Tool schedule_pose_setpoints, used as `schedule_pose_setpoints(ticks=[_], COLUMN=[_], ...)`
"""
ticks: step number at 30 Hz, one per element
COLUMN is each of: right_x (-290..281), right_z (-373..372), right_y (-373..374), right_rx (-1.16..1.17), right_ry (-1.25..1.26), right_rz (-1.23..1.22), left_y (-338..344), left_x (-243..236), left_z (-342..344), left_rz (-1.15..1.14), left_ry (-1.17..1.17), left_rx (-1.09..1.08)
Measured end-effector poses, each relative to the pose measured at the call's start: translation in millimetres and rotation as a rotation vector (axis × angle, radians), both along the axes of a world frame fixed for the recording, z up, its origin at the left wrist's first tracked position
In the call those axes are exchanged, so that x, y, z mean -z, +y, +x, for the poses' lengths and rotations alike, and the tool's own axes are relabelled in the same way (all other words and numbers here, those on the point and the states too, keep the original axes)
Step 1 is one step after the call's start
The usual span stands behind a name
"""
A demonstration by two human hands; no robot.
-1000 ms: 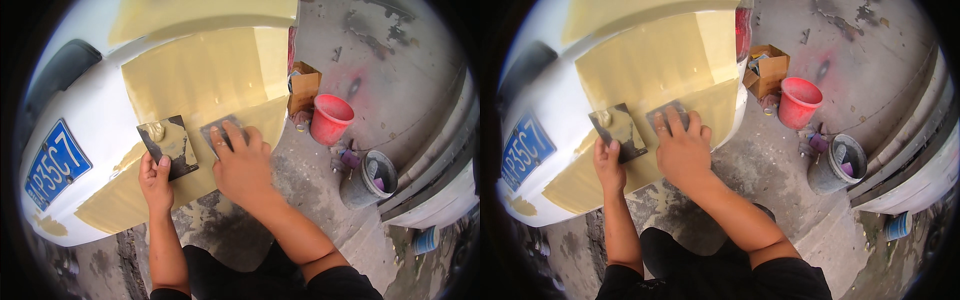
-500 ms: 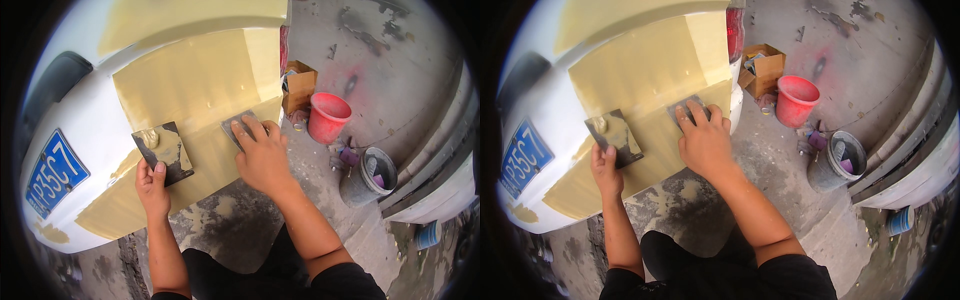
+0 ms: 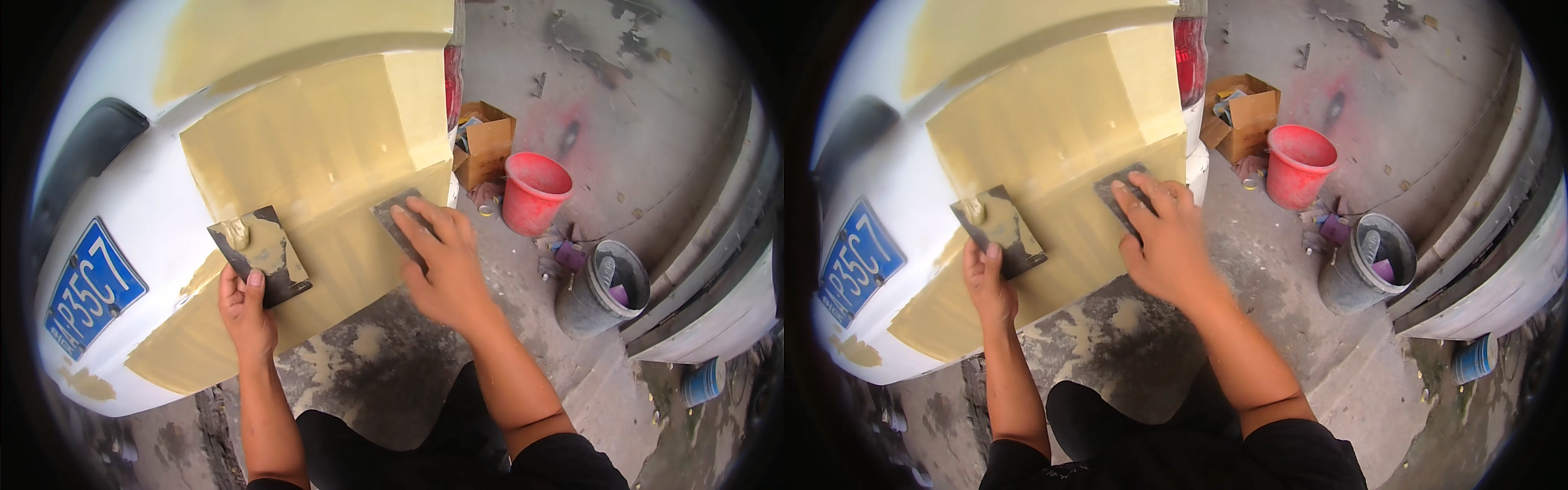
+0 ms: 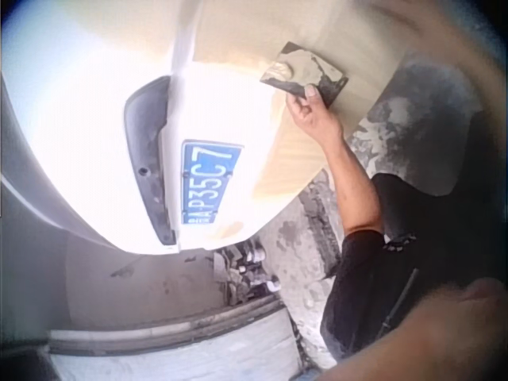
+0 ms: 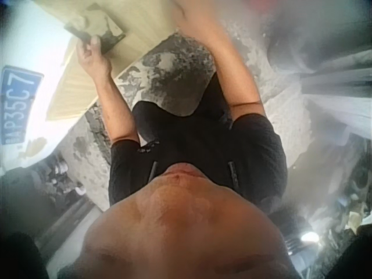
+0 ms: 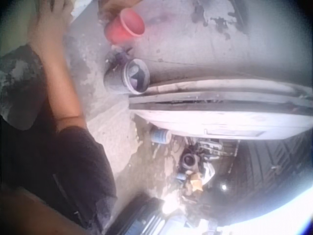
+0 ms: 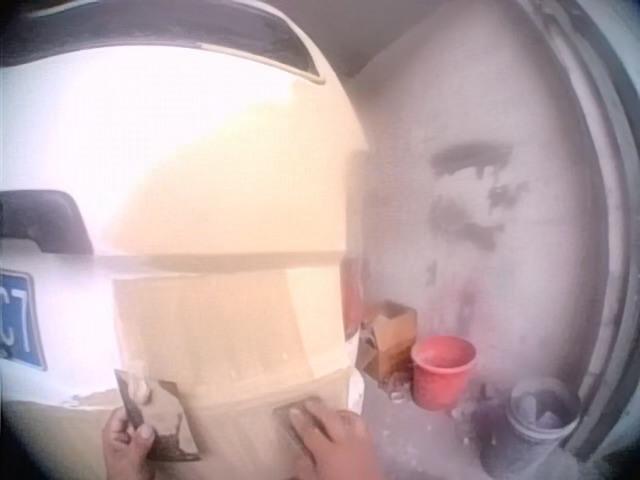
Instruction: The person applies putty to a white car body panel using spreaders. They spread the material over the surface near a license plate and a tail light to smooth the area.
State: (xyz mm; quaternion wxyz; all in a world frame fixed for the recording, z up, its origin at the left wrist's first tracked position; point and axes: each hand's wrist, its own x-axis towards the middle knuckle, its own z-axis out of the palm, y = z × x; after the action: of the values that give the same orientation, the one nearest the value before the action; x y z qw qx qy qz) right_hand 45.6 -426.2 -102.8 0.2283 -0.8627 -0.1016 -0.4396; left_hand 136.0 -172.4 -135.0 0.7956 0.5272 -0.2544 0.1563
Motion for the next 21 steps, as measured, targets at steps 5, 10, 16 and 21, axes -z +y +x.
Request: schedule_pose_setpoints(ticks=[5,10,16,21], right_x=[13.1,43.7,3.5,-14.1], right_z=[-21.8,-13.8,18.3,27.1], right_y=[31.1,17.5,-16.7,-2.8], right_rx=[-0.771,-0.576,0.279,0.432], right_ry=[-0.04,-0.011,-0.013,0.155], right_rz=[0.255,0.166,0.103,0.039], left_y=[-53.5,-55.3,-4.2,25.9], left_x=[-2.1,-17.5,-25.9,-15.2], left_z=[-48.4,-74.4,-52.4,-27.8], left_rz=[-0.279,-0.336,-0.236,-0.237], left_ry=[0.137,0.146,-0.019,0.015], left_rx=[0.251,0.229,0.148,0.054])
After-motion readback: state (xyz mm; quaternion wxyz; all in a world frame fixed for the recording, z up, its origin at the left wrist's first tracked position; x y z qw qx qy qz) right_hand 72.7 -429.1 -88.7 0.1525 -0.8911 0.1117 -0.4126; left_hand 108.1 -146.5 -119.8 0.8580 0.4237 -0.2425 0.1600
